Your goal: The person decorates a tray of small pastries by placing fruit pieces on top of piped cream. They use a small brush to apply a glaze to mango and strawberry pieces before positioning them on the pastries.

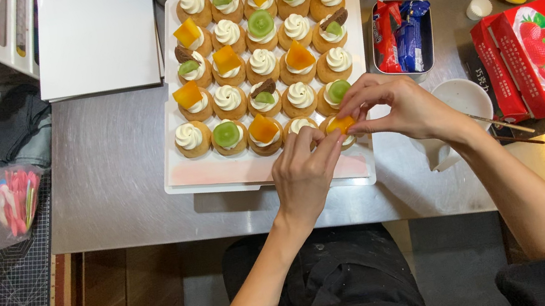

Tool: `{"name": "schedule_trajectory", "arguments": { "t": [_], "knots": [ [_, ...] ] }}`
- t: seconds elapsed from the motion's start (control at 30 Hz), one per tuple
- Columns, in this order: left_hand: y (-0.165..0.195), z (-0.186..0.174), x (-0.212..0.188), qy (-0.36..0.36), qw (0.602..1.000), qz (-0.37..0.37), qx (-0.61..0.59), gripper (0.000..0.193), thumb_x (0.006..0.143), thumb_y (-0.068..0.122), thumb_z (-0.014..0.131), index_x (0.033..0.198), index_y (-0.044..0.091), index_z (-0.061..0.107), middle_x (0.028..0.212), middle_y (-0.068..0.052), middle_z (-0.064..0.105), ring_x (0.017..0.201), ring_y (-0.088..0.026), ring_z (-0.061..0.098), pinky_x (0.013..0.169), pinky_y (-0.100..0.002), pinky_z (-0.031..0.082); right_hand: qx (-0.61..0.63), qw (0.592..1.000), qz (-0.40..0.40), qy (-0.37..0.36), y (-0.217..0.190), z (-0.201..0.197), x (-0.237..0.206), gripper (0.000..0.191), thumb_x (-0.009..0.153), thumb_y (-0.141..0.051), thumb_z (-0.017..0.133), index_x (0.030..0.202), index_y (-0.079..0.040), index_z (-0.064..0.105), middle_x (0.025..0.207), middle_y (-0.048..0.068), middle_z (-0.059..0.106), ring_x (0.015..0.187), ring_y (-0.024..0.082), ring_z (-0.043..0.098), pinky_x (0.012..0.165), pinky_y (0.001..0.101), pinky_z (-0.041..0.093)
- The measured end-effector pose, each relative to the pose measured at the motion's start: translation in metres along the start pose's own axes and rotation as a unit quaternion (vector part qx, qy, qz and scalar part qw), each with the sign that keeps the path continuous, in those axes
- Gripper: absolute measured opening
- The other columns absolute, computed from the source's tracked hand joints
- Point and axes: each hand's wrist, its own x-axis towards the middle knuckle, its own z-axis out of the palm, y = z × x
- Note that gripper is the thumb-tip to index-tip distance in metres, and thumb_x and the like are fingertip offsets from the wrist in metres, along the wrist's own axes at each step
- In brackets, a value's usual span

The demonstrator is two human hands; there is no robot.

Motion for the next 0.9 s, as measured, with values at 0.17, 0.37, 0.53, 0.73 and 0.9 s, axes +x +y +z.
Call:
{"name": "schedule_trajectory", "arguments": {
  "t": [0.17,0.37,0.53,0.73,0.9],
  "knots": [
    [-0.002,-0.035,-0.019,0.091,0.994,0.006,-0.059,0.047,0.093,0.032,0.080,0.130,0.005,0.068,0.108,-0.007,0.061,0.080,-0.016,0.061,0.063,-0.029,0.053,0.136,0.978,0.033,0.157,0.011,-0.013,-0.039,0.031,0.093,-0.010,0.070,0.123,-0.002,0.069,0.115,0.007,0.066,0.091,0.011,0.062,0.083,0.0270,0.054],
    [-0.133,-0.103,-0.041,0.290,0.911,-0.258,-0.142,0.057,0.115,0.045,0.037,0.151,0.002,0.047,0.139,-0.017,0.058,0.114,-0.024,0.058,0.100,-0.038,0.050,0.231,0.864,0.162,0.418,0.064,0.062,-0.081,0.039,0.117,-0.028,0.043,0.128,0.005,0.063,0.115,0.015,0.067,0.094,0.016,0.061,0.082,0.0302,0.051],
    [-0.219,-0.092,-0.066,0.071,0.832,-0.424,-0.350,0.098,0.093,0.077,0.016,0.160,0.006,0.023,0.162,-0.020,0.033,0.151,-0.031,0.031,0.121,-0.047,0.025,0.356,0.782,0.254,0.443,0.089,0.128,-0.096,0.052,0.111,-0.037,0.035,0.148,-0.002,0.042,0.142,0.018,0.052,0.121,0.028,0.062,0.096,0.0390,0.054],
    [-0.207,-0.069,-0.103,0.079,0.785,-0.413,-0.455,0.104,0.090,0.081,0.017,0.160,0.003,0.021,0.164,-0.022,0.031,0.153,-0.032,0.029,0.124,-0.046,0.021,0.431,0.729,0.262,0.464,0.086,0.136,-0.099,0.058,0.108,-0.041,0.035,0.155,-0.007,0.032,0.150,0.023,0.043,0.120,0.038,0.061,0.102,0.0446,0.052],
    [-0.200,-0.062,-0.112,0.144,0.793,-0.441,-0.395,0.103,0.090,0.081,0.013,0.159,0.005,0.027,0.162,-0.020,0.035,0.150,-0.032,0.033,0.121,-0.049,0.022,0.443,0.729,0.258,0.453,0.077,0.130,-0.100,0.061,0.106,-0.042,0.039,0.153,-0.005,0.035,0.150,0.027,0.043,0.119,0.037,0.063,0.100,0.0443,0.053]
  ]
}}
